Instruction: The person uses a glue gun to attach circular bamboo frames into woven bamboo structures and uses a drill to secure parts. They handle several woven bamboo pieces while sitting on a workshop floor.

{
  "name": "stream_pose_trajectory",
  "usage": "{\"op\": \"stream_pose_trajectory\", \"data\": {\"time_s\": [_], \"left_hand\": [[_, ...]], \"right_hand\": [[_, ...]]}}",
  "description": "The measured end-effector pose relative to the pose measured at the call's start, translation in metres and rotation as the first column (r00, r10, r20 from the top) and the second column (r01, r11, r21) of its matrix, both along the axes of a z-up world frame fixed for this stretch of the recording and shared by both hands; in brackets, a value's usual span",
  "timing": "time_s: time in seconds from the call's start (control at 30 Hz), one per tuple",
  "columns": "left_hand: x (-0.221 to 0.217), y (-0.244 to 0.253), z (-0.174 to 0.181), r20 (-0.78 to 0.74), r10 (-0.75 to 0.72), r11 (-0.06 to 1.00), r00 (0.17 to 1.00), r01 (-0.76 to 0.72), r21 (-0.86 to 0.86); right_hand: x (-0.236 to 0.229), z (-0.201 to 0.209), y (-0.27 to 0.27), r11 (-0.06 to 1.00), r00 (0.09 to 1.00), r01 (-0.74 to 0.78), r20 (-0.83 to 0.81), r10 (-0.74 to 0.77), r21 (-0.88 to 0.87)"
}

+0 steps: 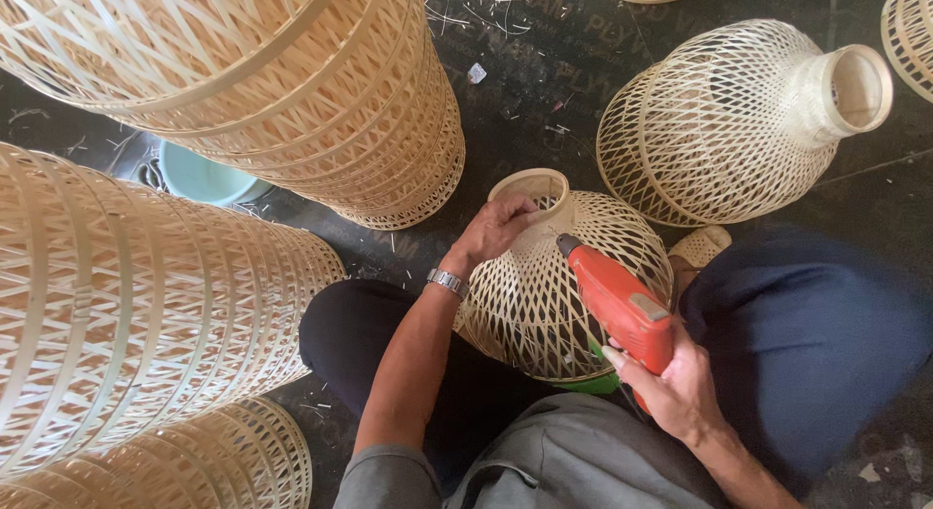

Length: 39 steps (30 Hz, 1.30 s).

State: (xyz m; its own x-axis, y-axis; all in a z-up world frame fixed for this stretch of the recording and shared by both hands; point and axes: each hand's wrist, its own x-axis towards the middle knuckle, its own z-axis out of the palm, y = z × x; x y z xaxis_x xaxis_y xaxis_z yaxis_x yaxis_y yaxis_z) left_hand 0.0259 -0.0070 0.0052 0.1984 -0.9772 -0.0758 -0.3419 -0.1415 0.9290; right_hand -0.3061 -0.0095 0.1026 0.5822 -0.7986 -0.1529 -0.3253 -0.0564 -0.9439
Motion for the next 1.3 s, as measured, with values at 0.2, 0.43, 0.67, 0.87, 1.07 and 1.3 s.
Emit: {"op": "stream_pose_trajectory", "data": {"time_s": [0.2,0.43,0.67,0.87,1.07,1.3], "left_hand": [[-0.004,-0.001,-0.001,0.014,0.026,0.995,1.000,-0.025,-0.092],[-0.007,-0.001,0.001,0.051,0.048,0.994,0.998,-0.043,-0.101],[-0.010,-0.002,0.003,0.047,0.072,0.996,0.996,-0.069,-0.063],[-0.013,-0.002,-0.011,0.077,0.068,0.974,0.995,-0.050,-0.220],[-0.016,-0.003,-0.024,0.193,0.085,0.969,0.978,-0.036,-0.244],[-0.021,-0.001,-0.021,0.229,0.081,0.967,0.970,-0.021,-0.253]], "right_hand": [[0.004,-0.004,0.000,1.000,1.000,-0.014,0.000,0.014,-0.011],[0.007,-0.005,-0.002,0.999,1.000,-0.011,-0.007,0.011,-0.035],[0.011,-0.003,-0.004,1.000,0.999,-0.007,-0.044,0.006,-0.011],[0.022,0.007,0.001,0.980,0.998,-0.004,-0.063,-0.009,-0.200],[0.025,0.011,0.002,0.975,0.981,-0.048,-0.196,0.005,-0.217],[0.030,0.009,0.002,0.960,0.985,-0.059,-0.173,0.011,-0.274]]}}
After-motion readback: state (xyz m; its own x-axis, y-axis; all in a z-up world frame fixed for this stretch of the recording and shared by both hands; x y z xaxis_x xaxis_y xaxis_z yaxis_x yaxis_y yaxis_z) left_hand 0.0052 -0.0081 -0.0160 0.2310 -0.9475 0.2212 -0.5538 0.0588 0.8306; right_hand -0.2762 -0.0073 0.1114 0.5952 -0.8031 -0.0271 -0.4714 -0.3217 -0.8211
